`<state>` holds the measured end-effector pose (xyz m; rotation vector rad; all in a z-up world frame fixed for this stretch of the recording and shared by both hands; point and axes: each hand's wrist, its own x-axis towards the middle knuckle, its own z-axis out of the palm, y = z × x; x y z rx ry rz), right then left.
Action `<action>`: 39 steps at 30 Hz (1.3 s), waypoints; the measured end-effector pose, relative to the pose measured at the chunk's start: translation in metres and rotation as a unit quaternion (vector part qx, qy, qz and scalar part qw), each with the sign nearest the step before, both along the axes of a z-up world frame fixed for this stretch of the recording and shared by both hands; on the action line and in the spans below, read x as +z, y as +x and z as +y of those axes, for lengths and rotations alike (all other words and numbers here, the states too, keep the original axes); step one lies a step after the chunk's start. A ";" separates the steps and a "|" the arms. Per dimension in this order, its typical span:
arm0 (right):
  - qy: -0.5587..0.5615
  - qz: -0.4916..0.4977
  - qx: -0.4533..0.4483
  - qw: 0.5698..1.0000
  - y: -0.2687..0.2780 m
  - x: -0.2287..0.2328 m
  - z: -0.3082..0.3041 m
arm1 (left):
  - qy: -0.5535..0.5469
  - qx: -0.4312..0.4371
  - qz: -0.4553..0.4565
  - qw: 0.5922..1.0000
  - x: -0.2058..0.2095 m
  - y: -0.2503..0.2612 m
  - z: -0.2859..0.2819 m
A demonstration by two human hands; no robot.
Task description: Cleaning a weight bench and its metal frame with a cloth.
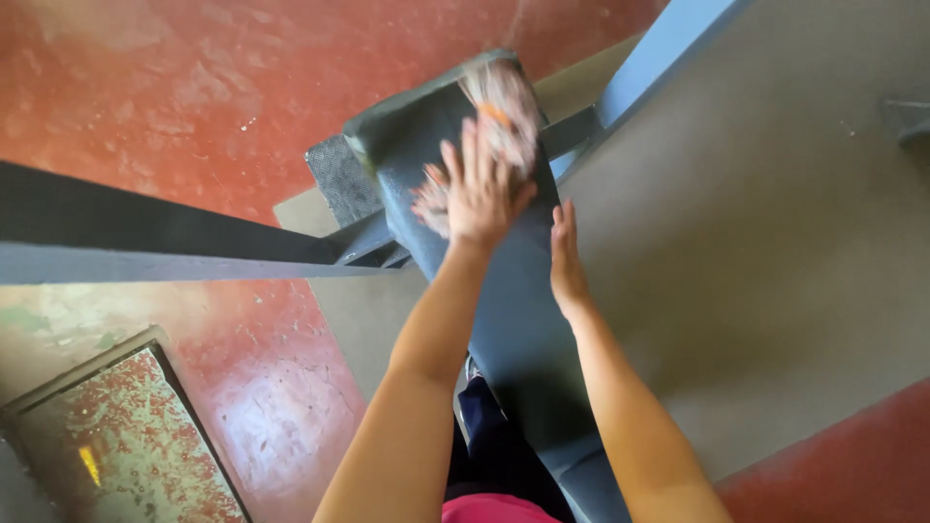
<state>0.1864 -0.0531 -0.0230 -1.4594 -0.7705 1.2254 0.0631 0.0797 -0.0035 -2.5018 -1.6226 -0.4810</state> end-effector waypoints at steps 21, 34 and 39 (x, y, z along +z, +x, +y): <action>-0.266 -0.076 0.259 0.926 -0.068 -0.007 -0.181 | -0.502 0.221 -0.593 0.590 0.051 -0.242 -0.260; -0.087 -0.039 0.368 0.925 -0.326 0.098 -0.077 | -0.313 0.118 -0.938 0.086 0.146 -0.457 -0.281; -0.033 -0.040 0.326 0.944 -0.397 0.115 -0.056 | -0.336 0.128 -0.930 0.080 0.136 -0.514 -0.278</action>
